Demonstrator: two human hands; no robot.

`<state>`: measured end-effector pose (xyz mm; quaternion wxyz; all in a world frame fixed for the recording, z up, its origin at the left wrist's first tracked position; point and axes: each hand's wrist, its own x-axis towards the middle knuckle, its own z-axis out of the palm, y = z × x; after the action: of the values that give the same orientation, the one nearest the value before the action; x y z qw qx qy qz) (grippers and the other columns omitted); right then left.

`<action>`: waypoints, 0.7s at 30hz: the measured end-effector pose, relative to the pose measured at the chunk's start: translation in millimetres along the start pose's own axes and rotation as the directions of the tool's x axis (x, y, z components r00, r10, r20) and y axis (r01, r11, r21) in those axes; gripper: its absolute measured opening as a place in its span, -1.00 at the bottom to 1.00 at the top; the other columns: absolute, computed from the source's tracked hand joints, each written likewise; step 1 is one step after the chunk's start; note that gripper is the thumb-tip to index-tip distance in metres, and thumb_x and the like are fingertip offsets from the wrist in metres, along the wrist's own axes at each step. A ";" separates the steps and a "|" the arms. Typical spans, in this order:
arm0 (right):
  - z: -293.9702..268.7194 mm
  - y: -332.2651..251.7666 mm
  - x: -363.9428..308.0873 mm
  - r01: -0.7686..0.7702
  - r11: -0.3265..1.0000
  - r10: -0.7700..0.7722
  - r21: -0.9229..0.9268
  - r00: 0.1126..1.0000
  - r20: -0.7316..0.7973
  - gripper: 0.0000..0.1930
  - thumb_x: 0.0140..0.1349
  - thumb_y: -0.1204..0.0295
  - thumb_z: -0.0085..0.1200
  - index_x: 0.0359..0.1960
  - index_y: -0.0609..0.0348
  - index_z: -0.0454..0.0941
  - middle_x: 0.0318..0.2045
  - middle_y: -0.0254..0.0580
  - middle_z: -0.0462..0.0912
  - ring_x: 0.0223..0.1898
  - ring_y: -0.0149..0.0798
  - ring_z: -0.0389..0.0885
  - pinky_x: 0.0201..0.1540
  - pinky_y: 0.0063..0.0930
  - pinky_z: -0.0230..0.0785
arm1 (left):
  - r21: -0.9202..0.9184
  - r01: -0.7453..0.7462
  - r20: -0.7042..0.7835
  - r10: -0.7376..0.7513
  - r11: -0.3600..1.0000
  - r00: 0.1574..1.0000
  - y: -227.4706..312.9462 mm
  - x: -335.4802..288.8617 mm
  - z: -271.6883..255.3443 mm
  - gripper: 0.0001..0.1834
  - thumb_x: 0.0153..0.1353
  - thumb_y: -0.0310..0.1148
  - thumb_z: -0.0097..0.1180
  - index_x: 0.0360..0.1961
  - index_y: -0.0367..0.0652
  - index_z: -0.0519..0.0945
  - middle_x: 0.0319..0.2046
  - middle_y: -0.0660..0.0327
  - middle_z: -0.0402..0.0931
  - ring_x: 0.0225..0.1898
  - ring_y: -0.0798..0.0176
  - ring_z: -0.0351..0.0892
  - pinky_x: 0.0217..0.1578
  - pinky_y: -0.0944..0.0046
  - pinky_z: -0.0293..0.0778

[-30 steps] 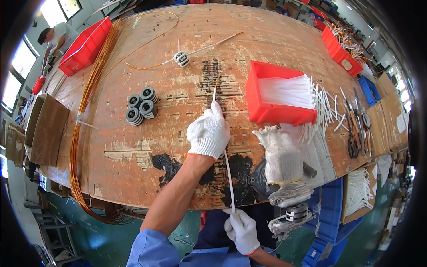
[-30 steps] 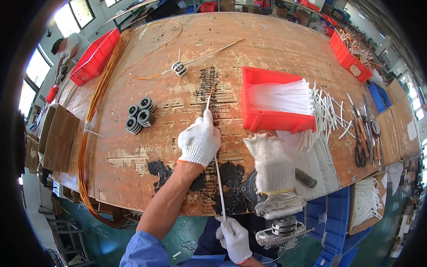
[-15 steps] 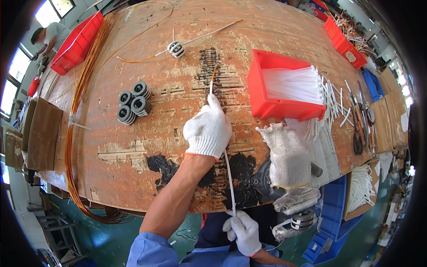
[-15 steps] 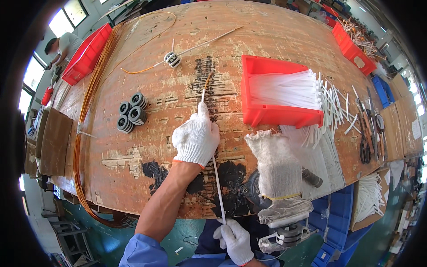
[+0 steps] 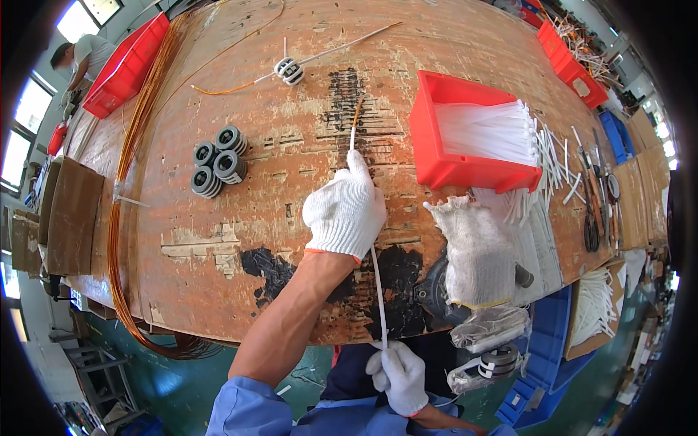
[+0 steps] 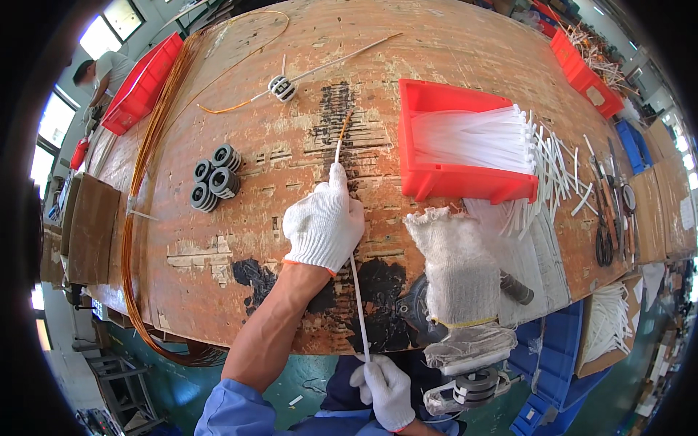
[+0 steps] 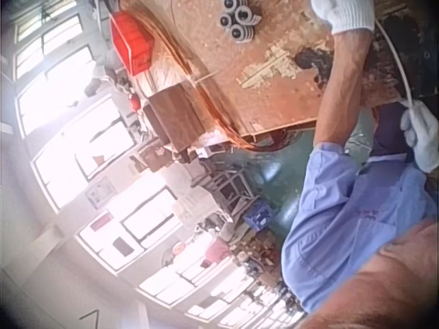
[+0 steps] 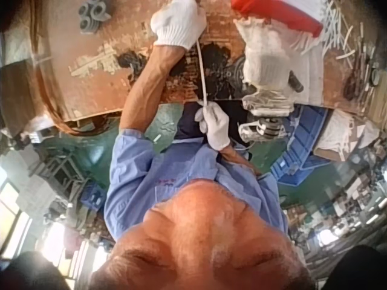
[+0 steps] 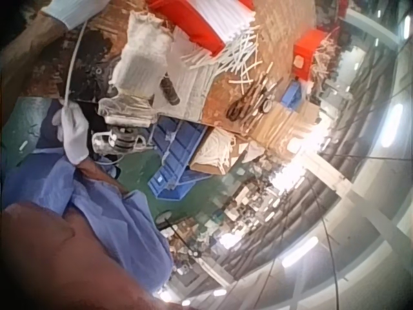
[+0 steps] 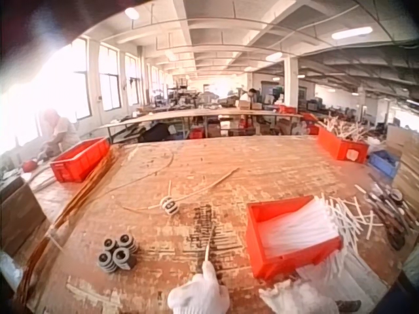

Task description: Manually wrap plastic tie strips or insulation lines around a small copper-wound motor stator or coil assembly held in a workbench vise.

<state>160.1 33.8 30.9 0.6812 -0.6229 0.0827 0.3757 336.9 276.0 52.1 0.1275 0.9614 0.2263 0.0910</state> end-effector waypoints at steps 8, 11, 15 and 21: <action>9.0 -7.6 -5.1 0.038 0.995 -0.043 -0.096 0.997 -0.058 -0.66 0.69 0.32 -0.03 0.11 0.38 0.66 -0.55 -0.36 0.58 -0.64 -0.61 0.35 -0.58 -0.62 0.18 | 0.029 -0.045 -0.022 0.045 0.999 0.999 -1.1 -5.3 6.7 -0.32 0.36 -0.21 0.16 0.37 -0.51 0.48 -0.38 0.02 0.70 -0.49 0.01 0.78 -0.54 -0.07 0.62; 8.8 -12.2 1.2 -0.048 0.998 0.048 -0.046 0.999 -0.001 -0.64 0.71 0.27 -0.07 0.02 0.39 0.63 -0.57 -0.36 0.54 -0.68 -0.61 0.28 -0.65 -0.61 0.06 | 0.024 0.004 0.002 -0.004 1.000 1.000 2.2 -5.3 1.9 -0.35 0.33 -0.26 0.15 0.35 -0.47 0.51 -0.35 -0.12 0.74 -0.40 -0.15 0.81 -0.40 -0.12 0.68; 27.4 -6.8 0.3 0.004 1.000 -0.003 -0.017 0.999 0.045 -0.65 0.70 0.27 -0.05 0.01 0.36 0.65 -0.59 -0.41 0.50 -0.66 -0.61 0.27 -0.64 -0.62 0.07 | 0.064 -0.055 -0.029 0.057 0.996 0.998 -1.8 -4.4 9.5 -0.28 0.37 -0.18 0.15 0.40 -0.55 0.44 -0.34 0.00 0.71 -0.44 0.01 0.80 -0.52 -0.06 0.64; 32.6 4.0 7.9 0.145 0.982 -0.146 -0.118 0.989 0.003 -0.60 0.69 0.25 -0.03 -0.10 0.36 0.72 -0.60 -0.43 0.50 -0.65 -0.62 0.33 -0.62 -0.59 0.11 | 0.032 -0.031 -0.057 0.032 0.999 0.998 1.5 -5.7 7.5 -0.38 0.35 -0.24 0.14 0.30 -0.50 0.53 -0.35 -0.09 0.74 -0.40 -0.11 0.81 -0.42 -0.11 0.67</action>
<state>151.7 66.4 30.0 0.6686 -0.6674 0.0163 0.3275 334.2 270.6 44.6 0.1045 0.9637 0.2160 0.1171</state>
